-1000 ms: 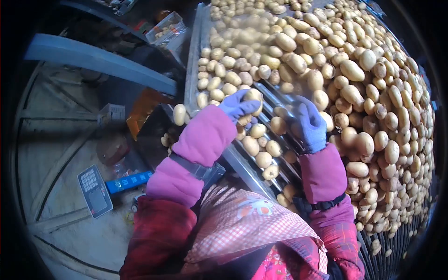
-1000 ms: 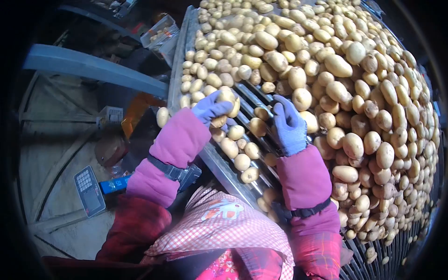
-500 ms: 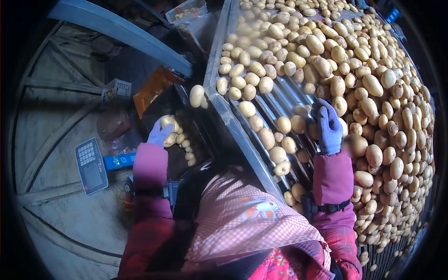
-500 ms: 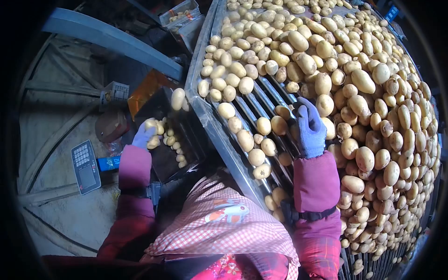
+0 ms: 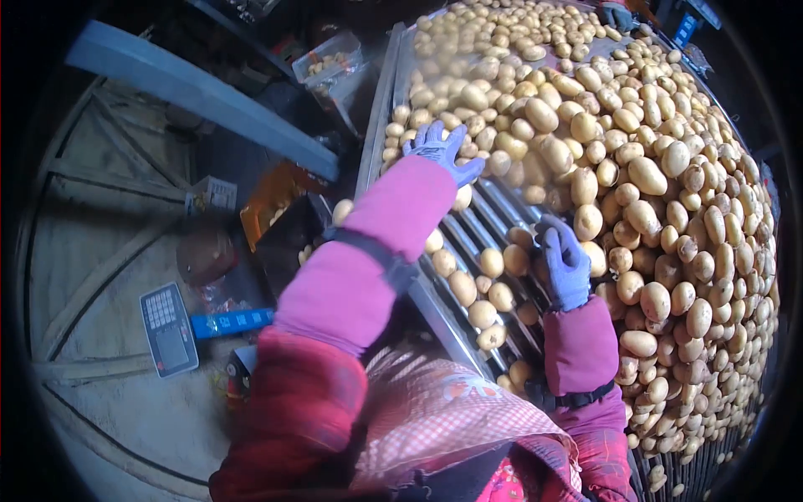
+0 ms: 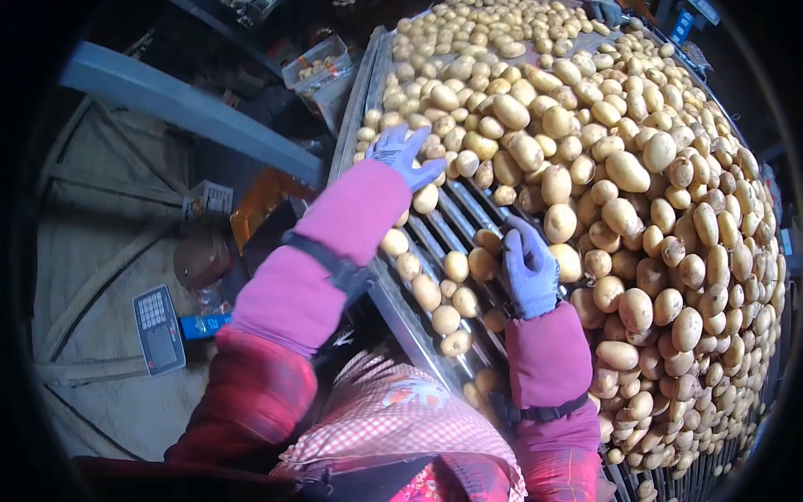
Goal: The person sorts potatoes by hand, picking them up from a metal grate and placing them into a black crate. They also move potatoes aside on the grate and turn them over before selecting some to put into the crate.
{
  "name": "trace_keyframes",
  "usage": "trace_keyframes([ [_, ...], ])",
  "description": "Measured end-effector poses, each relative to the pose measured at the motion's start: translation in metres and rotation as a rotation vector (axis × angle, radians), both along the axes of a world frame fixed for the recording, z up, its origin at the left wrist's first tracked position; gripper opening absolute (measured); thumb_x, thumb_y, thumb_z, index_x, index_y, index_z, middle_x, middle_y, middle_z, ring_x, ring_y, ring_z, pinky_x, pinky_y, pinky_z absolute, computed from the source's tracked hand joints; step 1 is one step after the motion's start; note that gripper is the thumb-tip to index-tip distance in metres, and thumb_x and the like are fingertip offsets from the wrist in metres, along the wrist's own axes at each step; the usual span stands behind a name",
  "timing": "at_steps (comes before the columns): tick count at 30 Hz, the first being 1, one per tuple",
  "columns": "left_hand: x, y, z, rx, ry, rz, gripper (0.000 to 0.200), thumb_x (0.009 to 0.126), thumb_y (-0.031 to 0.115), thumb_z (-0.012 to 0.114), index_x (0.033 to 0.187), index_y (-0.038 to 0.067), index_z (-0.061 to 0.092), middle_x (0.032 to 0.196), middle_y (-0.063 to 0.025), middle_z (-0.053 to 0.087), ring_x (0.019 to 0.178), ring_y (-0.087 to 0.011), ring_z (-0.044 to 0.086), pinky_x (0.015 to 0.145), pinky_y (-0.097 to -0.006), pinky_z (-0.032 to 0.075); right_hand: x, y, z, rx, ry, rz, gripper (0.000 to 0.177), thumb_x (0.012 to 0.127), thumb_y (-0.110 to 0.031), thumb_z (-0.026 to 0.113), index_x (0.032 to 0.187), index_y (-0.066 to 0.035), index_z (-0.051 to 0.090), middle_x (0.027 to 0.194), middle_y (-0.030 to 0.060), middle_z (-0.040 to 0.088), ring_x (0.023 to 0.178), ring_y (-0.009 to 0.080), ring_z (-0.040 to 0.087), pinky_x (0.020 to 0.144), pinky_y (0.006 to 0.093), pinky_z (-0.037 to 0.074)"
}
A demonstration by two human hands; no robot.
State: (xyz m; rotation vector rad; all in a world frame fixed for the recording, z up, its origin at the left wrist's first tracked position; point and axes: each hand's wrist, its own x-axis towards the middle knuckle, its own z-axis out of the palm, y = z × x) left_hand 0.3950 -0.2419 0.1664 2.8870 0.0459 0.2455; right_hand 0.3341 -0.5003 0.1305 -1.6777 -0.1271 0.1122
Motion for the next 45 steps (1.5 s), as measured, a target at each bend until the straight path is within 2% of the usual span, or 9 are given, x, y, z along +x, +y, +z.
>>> trace_keyframes([
  [4, 0.026, -0.035, -0.030, 0.088, 0.024, 0.170, 0.064, 0.084, 0.051, 0.061, 0.137, 0.018, 0.052, 0.139, -0.0236, 0.044, 0.130, -0.0402, 0.042, 0.108, -0.0568, 0.027, -0.002, -0.003, 0.010, -0.103, 0.014, 0.029, 0.030, 0.099, -0.019, 0.053, 0.122, 0.000, 0.060, 0.103, 0.0073, 0.066, 0.096, 0.0143, 0.061, 0.086, 0.0273, 0.049],
  [11, -0.082, -0.018, 0.015, 0.124, 0.130, -0.621, 0.053, 0.076, 0.040, 0.069, 0.123, 0.015, 0.062, 0.137, -0.0200, 0.048, 0.126, -0.0391, 0.047, 0.105, -0.0555, 0.036, -0.002, 0.000, 0.007, -0.046, 0.005, 0.029, 0.030, 0.100, -0.017, 0.052, 0.124, 0.000, 0.058, 0.107, 0.0089, 0.066, 0.100, 0.0162, 0.061, 0.089, 0.0288, 0.048],
  [13, -0.076, -0.015, 0.021, -0.279, 0.108, -0.692, 0.050, 0.078, 0.028, 0.071, 0.124, 0.011, 0.062, 0.130, -0.0191, 0.056, 0.117, -0.0373, 0.055, 0.099, -0.0474, 0.046, -0.003, -0.001, 0.017, -0.129, -0.005, 0.026, 0.029, 0.099, -0.015, 0.052, 0.122, 0.000, 0.059, 0.108, 0.0105, 0.066, 0.102, 0.0172, 0.061, 0.091, 0.0299, 0.048],
  [22, 0.092, -0.021, 0.009, -0.595, 0.099, -0.052, 0.056, 0.090, 0.044, 0.062, 0.128, 0.003, 0.056, 0.125, -0.0210, 0.058, 0.112, -0.0307, 0.058, 0.094, -0.0379, 0.048, -0.004, 0.004, 0.017, -0.155, -0.027, -0.008, 0.029, 0.094, -0.016, 0.058, 0.119, -0.002, 0.063, 0.101, 0.0165, 0.068, 0.091, 0.0243, 0.067, 0.083, 0.0336, 0.052],
  [23, 0.104, -0.017, -0.015, -0.172, 0.064, -0.274, 0.066, 0.088, 0.054, 0.060, 0.132, 0.006, 0.054, 0.131, -0.0209, 0.055, 0.126, -0.0352, 0.049, 0.105, -0.0432, 0.039, -0.005, 0.004, 0.013, -0.147, -0.058, -0.005, 0.030, 0.093, -0.016, 0.058, 0.119, -0.002, 0.063, 0.102, 0.0173, 0.068, 0.093, 0.0261, 0.067, 0.084, 0.0344, 0.052],
  [26, 0.119, -0.046, -0.062, -0.199, -0.027, 0.047, 0.068, 0.084, 0.063, 0.057, 0.136, 0.020, 0.053, 0.139, -0.0178, 0.049, 0.133, -0.0397, 0.039, 0.112, -0.0535, 0.022, -0.003, 0.003, 0.021, -0.222, -0.054, 0.016, 0.030, 0.094, -0.017, 0.057, 0.119, -0.002, 0.062, 0.107, 0.0192, 0.066, 0.100, 0.0310, 0.066, 0.087, 0.0367, 0.052],
  [34, 0.012, -0.015, -0.004, -0.060, 0.109, -0.523, 0.056, 0.081, 0.038, 0.067, 0.132, 0.019, 0.057, 0.140, -0.0192, 0.046, 0.130, -0.0398, 0.041, 0.105, -0.0560, 0.033, -0.003, 0.002, 0.014, -0.188, -0.106, 0.027, 0.031, 0.094, -0.018, 0.057, 0.121, -0.003, 0.062, 0.106, 0.0174, 0.067, 0.097, 0.0287, 0.067, 0.084, 0.0356, 0.052],
  [41, 0.006, 0.013, -0.008, -0.593, 0.234, -0.339, 0.039, 0.089, 0.020, 0.061, 0.125, 0.005, 0.060, 0.096, -0.0127, 0.065, 0.082, -0.0230, 0.063, 0.073, -0.0329, 0.051, -0.003, 0.003, 0.014, -0.197, -0.091, 0.025, 0.030, 0.093, -0.019, 0.058, 0.119, -0.004, 0.063, 0.105, 0.0177, 0.067, 0.095, 0.0299, 0.067, 0.083, 0.0362, 0.052],
  [45, 0.099, 0.022, -0.006, -0.587, -0.105, -0.202, 0.038, 0.090, 0.019, 0.061, 0.124, 0.003, 0.059, 0.106, -0.0157, 0.063, 0.088, -0.0221, 0.063, 0.080, -0.0334, 0.052, -0.002, 0.003, 0.013, -0.197, -0.117, 0.027, 0.029, 0.092, -0.019, 0.059, 0.117, -0.004, 0.064, 0.100, 0.0180, 0.068, 0.092, 0.0311, 0.068, 0.081, 0.0367, 0.053],
])
